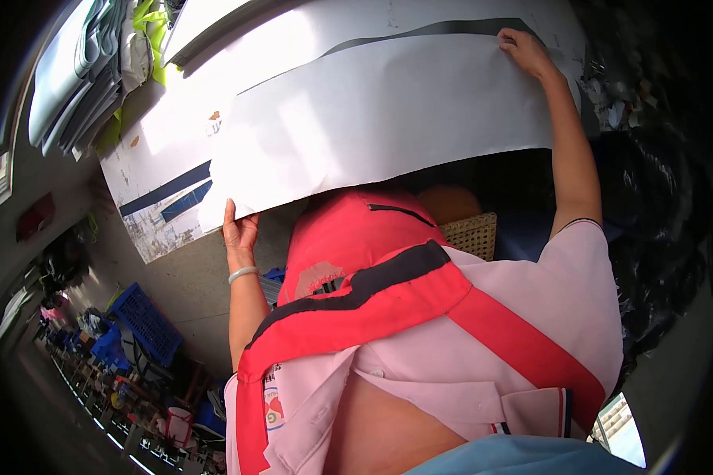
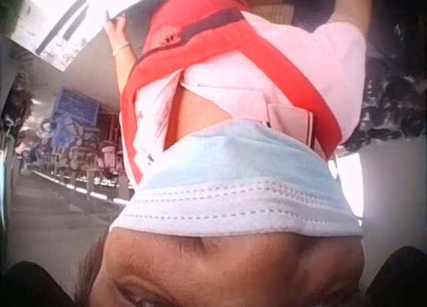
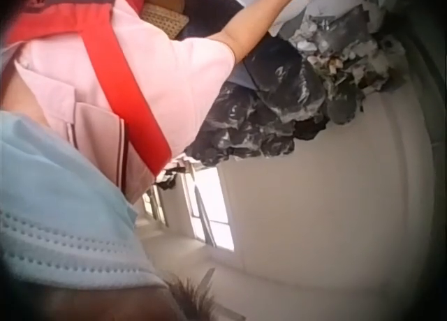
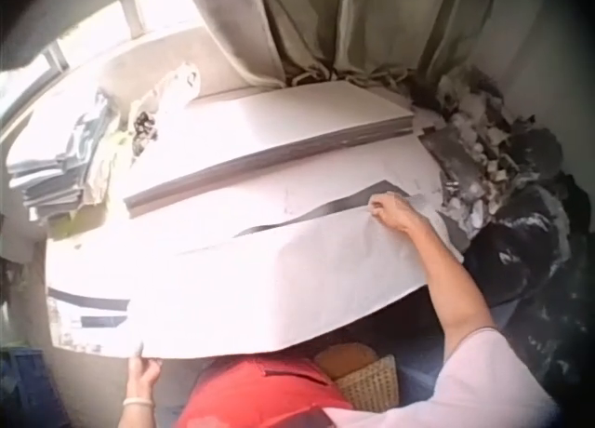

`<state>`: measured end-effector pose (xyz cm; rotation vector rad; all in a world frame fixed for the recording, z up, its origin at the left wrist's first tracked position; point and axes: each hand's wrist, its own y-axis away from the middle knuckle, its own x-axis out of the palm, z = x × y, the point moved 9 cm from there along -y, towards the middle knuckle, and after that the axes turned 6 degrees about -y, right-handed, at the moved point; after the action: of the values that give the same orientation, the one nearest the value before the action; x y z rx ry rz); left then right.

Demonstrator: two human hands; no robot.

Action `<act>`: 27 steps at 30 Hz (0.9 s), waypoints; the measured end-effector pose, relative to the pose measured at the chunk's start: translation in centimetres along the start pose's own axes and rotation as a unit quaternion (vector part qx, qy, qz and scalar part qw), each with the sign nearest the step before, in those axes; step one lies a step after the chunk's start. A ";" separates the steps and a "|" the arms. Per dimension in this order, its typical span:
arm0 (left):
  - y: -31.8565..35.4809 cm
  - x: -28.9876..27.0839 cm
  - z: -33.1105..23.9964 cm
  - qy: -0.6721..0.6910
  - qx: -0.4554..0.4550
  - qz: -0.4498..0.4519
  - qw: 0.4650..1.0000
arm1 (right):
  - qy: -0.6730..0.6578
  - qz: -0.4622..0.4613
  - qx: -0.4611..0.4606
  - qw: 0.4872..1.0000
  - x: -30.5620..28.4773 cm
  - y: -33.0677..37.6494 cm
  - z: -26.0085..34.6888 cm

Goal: The recorder uses a cleaning block to wipe down grey plastic components and then organizes large paper sheets at a manufacturing workbench.

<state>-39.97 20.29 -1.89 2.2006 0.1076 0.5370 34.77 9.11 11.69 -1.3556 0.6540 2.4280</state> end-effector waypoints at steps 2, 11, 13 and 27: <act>-0.2 0.4 -0.1 -0.005 -0.003 0.008 1.000 | 0.012 -0.043 -0.036 0.998 0.7 -3.6 -1.1; 0.4 -0.3 0.4 0.009 0.009 -0.014 1.000 | 0.103 -0.018 -0.042 0.994 1.6 -5.5 -1.1; -0.1 0.0 0.4 0.016 0.008 0.012 1.000 | 0.038 0.015 0.026 0.999 2.2 -5.3 -4.8; 1.5 2.8 -0.3 0.057 0.056 0.038 0.996 | 0.000 0.192 -0.314 0.930 22.4 1.1 36.9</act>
<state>-37.69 20.24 0.40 2.2893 0.1176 0.7134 -4.16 27.75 9.62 -1.5565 0.1301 3.1291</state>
